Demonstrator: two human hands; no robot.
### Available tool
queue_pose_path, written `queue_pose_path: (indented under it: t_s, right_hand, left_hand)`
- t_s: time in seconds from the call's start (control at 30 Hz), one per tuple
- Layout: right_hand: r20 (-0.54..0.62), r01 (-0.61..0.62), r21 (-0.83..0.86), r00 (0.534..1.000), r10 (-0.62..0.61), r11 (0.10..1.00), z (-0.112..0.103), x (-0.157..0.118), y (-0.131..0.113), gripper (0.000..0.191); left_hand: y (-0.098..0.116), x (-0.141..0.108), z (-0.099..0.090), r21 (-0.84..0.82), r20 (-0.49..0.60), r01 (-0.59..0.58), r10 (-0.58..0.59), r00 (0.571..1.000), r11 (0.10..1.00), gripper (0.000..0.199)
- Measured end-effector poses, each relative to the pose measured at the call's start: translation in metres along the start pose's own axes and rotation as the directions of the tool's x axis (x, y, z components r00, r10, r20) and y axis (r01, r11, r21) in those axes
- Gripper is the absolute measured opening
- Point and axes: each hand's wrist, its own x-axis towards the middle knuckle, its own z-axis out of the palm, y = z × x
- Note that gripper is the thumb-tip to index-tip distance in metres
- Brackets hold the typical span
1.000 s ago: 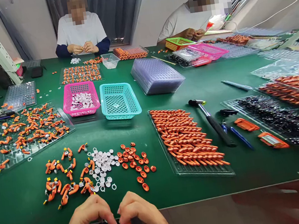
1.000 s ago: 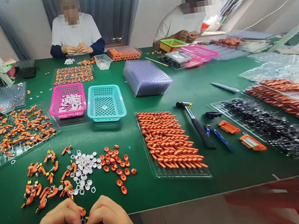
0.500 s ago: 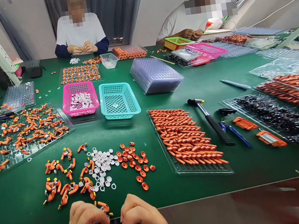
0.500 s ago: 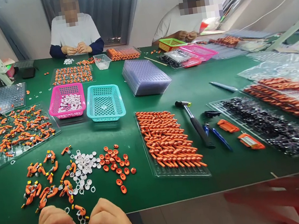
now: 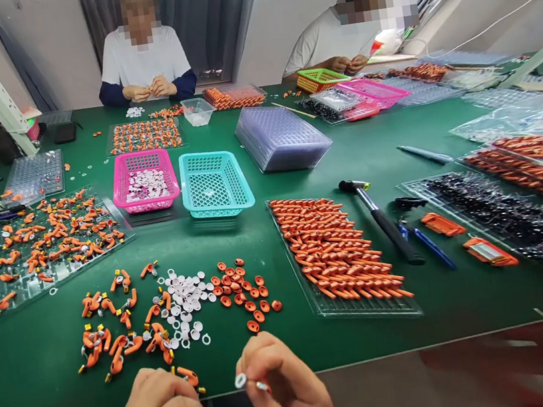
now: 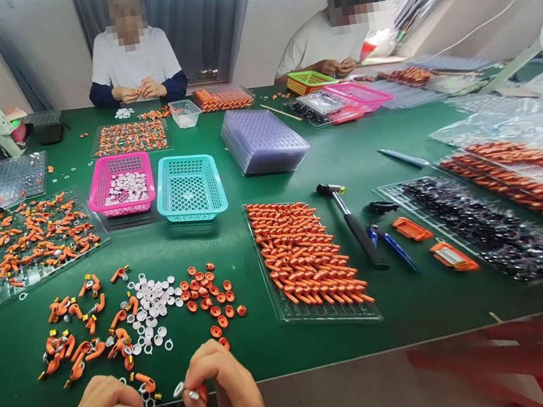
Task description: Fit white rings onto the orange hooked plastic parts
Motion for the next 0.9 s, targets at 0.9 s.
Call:
queue_pose_path:
  t_s: [0.9]
  right_hand:
    - [0.063,-0.342,-0.018,0.937,0.343,0.939,0.002,0.010,0.002,0.012]
  left_hand:
    - [-0.027,0.044,0.015,0.221,-0.137,0.002,0.029,0.990,0.975,0.010]
